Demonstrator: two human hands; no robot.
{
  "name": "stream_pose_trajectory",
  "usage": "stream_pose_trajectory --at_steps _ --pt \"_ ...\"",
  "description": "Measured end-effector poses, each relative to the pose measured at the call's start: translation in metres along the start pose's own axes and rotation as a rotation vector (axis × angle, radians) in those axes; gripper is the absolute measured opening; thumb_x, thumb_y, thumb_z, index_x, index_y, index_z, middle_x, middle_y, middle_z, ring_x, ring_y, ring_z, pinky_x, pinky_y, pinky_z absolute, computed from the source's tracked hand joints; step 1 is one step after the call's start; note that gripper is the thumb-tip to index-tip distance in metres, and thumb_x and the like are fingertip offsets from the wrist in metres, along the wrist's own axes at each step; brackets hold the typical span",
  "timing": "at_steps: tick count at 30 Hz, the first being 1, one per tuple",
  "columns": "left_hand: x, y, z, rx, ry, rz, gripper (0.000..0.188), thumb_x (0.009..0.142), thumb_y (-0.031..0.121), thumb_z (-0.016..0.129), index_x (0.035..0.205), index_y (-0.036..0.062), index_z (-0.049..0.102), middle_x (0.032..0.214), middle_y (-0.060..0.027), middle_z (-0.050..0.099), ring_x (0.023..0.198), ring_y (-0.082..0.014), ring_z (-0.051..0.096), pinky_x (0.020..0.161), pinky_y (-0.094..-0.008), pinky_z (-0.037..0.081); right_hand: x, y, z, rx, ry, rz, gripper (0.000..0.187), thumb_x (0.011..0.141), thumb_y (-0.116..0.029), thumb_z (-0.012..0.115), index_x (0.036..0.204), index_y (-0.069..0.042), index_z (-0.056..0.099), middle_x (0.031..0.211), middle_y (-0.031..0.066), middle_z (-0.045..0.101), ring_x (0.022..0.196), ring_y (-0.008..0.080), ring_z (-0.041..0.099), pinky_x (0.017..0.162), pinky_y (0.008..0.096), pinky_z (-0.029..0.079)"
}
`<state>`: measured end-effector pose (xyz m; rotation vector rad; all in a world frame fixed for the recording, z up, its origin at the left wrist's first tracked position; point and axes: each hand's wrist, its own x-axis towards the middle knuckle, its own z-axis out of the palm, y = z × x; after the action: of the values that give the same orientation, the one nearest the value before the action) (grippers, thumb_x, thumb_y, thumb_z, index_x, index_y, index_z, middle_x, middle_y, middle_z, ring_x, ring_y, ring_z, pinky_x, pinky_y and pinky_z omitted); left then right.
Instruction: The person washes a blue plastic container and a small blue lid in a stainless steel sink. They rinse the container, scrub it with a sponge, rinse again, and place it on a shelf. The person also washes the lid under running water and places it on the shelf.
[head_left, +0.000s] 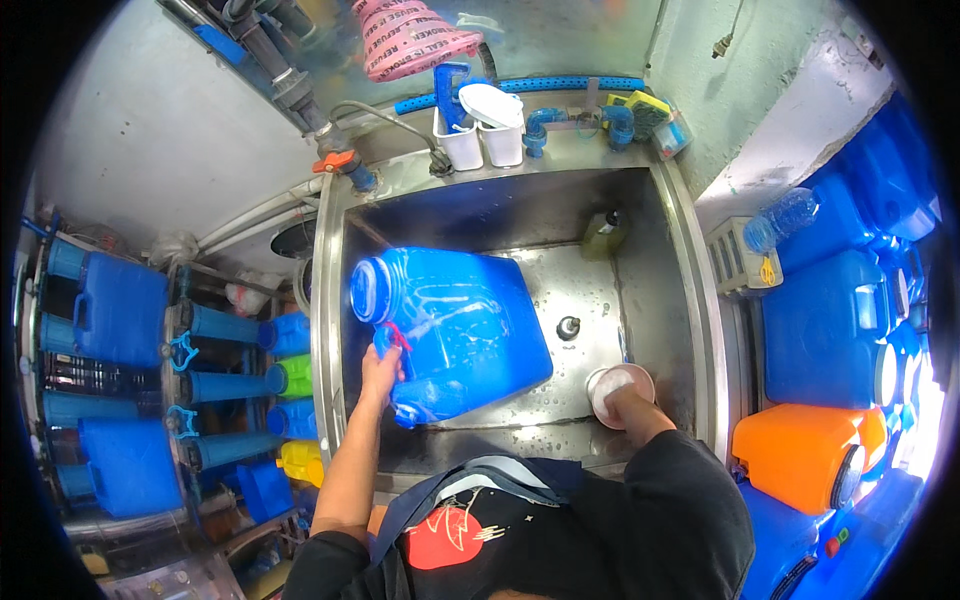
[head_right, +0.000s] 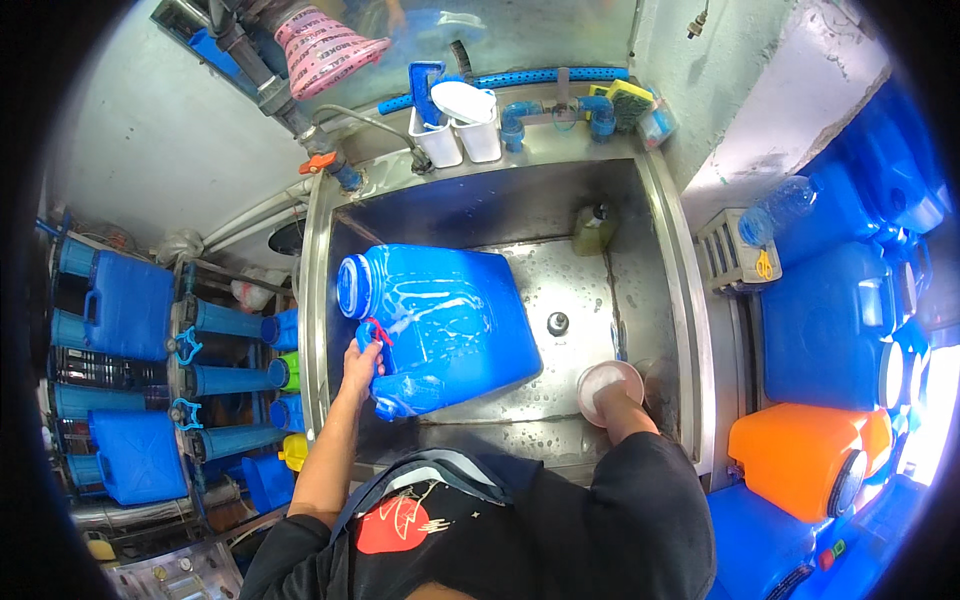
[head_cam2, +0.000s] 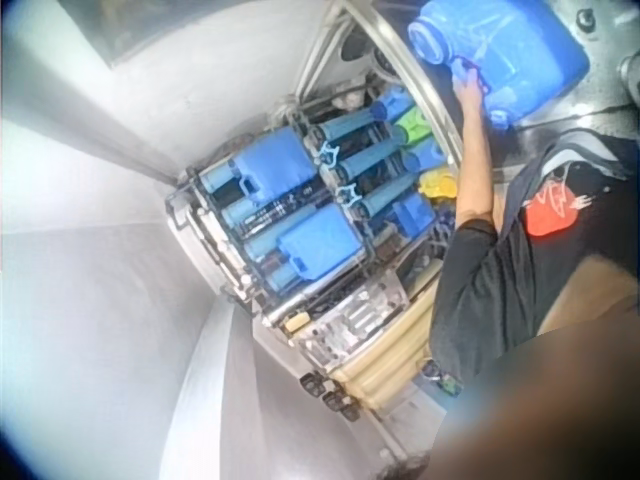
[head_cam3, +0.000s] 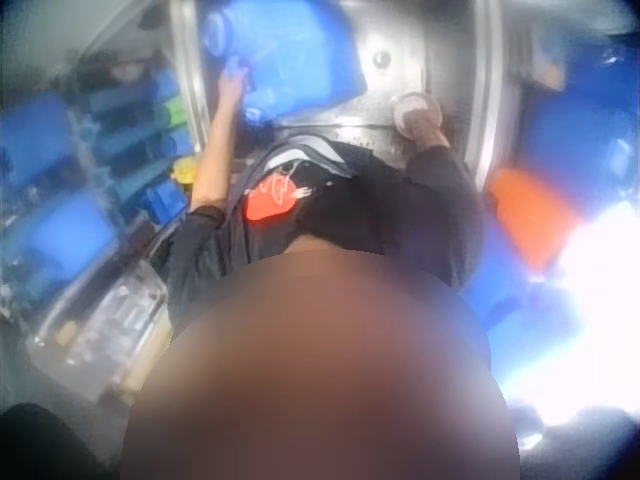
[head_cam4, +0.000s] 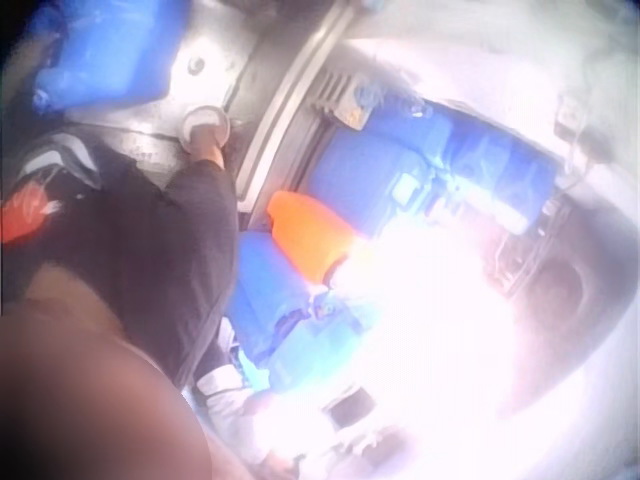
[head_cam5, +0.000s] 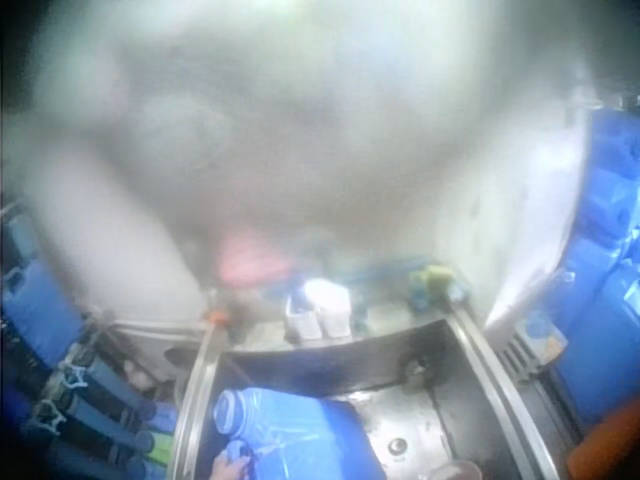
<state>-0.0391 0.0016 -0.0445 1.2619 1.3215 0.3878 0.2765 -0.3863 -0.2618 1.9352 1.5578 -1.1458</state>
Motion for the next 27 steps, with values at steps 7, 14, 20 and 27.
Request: stream_pose_trajectory --at_steps 7,14,20,27 --pt "0.017 -0.010 -0.002 0.123 0.093 0.083 0.012 0.088 0.016 0.062 0.094 0.0060 0.057 0.063 -0.0011 0.052 0.047 -0.0109 0.047 0.042 -0.0277 0.038 -0.019 -0.022 -0.060 0.037 -0.135 -0.126 0.026 0.082 -0.010 0.057 0.106 -0.006 0.066 0.108 0.0159 0.068 0.097 0.0360 0.067 0.079 0.0468 0.054" --pt "0.036 -0.021 -0.005 0.295 0.160 0.100 0.016 0.086 0.016 0.064 0.095 0.0033 0.060 0.064 -0.0055 0.057 0.044 -0.0149 0.052 0.040 -0.0320 0.041 -0.037 -0.157 -0.167 0.524 0.710 -0.503 0.049 0.086 -0.030 0.059 0.134 -0.021 0.052 0.131 0.0168 0.057 0.118 0.0359 0.058 0.097 0.0466 0.047" --pt "0.038 -0.025 -0.010 0.457 0.200 0.146 0.031 0.085 0.022 0.065 0.105 -0.0009 0.063 0.077 -0.0168 0.068 0.058 -0.0253 0.067 0.054 -0.0392 0.053 0.033 -0.266 -0.264 0.372 1.132 -0.526 0.051 0.096 -0.033 0.051 0.144 -0.017 0.046 0.151 0.0236 0.033 0.139 0.0472 0.028 0.113 0.0617 0.020" --pt "0.044 -0.040 -0.017 0.549 0.243 0.126 0.031 0.084 0.023 0.067 0.103 -0.0011 0.064 0.087 -0.0195 0.070 0.077 -0.0329 0.070 0.072 -0.0421 0.053 0.178 -0.130 -0.267 0.919 1.003 -0.068 0.053 0.099 -0.029 0.046 0.146 -0.005 0.038 0.149 0.0168 0.041 0.140 0.0347 0.033 0.115 0.0442 0.027"
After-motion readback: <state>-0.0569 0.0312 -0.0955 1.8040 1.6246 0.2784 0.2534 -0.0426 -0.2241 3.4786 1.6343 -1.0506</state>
